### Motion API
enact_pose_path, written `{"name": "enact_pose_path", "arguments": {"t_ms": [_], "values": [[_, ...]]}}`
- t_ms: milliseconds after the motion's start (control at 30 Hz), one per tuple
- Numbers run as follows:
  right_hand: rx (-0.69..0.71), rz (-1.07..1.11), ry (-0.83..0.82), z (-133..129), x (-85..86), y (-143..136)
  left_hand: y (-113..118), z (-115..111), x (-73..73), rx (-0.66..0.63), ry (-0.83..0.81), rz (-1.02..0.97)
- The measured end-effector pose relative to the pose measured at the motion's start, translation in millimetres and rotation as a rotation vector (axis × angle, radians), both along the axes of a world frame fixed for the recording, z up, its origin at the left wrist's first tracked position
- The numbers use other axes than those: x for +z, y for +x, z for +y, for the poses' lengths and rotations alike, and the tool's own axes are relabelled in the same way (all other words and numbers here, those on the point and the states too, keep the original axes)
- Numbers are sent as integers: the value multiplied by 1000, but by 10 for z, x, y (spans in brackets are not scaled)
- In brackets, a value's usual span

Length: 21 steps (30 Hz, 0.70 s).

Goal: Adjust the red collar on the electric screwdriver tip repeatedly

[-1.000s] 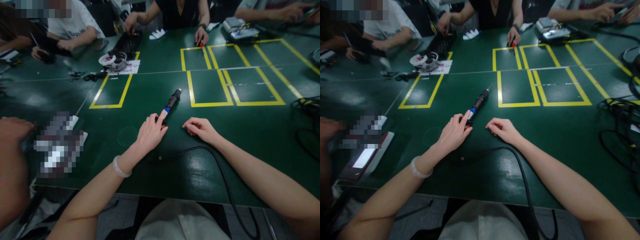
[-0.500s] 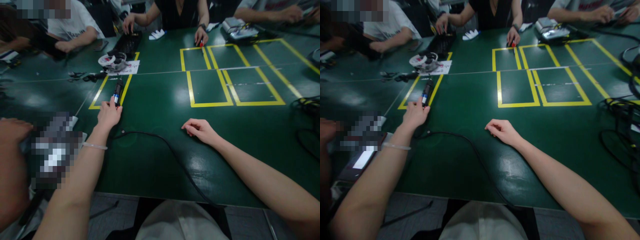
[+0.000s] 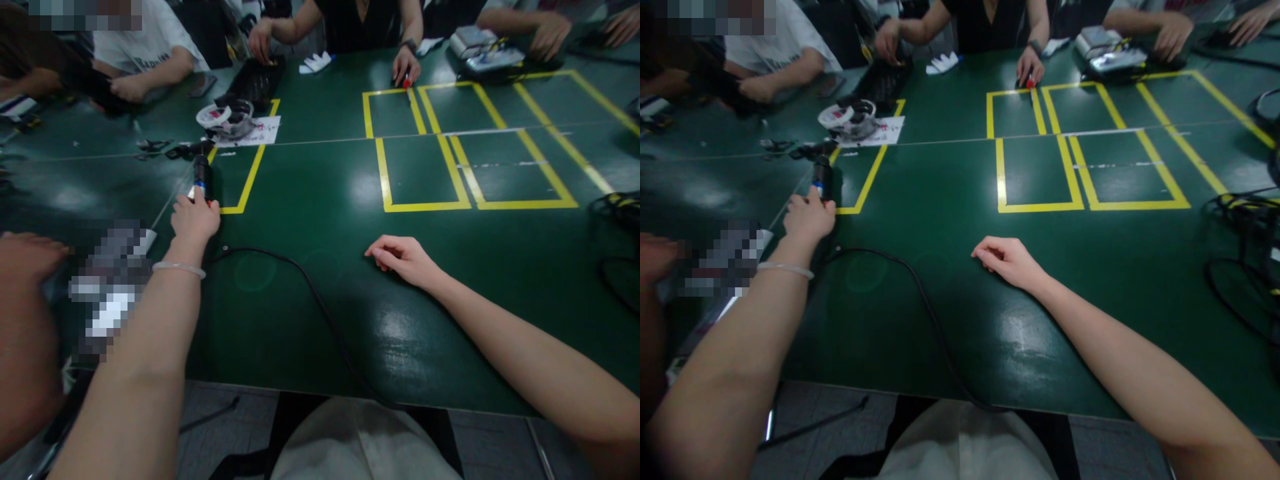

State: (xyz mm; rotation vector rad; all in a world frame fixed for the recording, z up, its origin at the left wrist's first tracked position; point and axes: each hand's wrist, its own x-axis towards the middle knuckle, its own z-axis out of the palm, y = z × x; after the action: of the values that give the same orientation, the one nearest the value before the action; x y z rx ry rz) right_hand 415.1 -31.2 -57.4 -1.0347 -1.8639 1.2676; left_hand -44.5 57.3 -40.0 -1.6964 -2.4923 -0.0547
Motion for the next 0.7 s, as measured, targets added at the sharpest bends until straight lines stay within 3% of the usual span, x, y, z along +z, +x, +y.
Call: {"name": "enact_pose_path", "arguments": {"t_ms": [300,500,700], "values": [[11,-1,-1,-2,-16,-1,53,-69,7,-33,40,94],[11,-1,11,-8,-23,-1,108,-128,21,-10,75,37],[11,-1,4,-3,-38,-8,438,-435,31,-84,66,-7]]}}
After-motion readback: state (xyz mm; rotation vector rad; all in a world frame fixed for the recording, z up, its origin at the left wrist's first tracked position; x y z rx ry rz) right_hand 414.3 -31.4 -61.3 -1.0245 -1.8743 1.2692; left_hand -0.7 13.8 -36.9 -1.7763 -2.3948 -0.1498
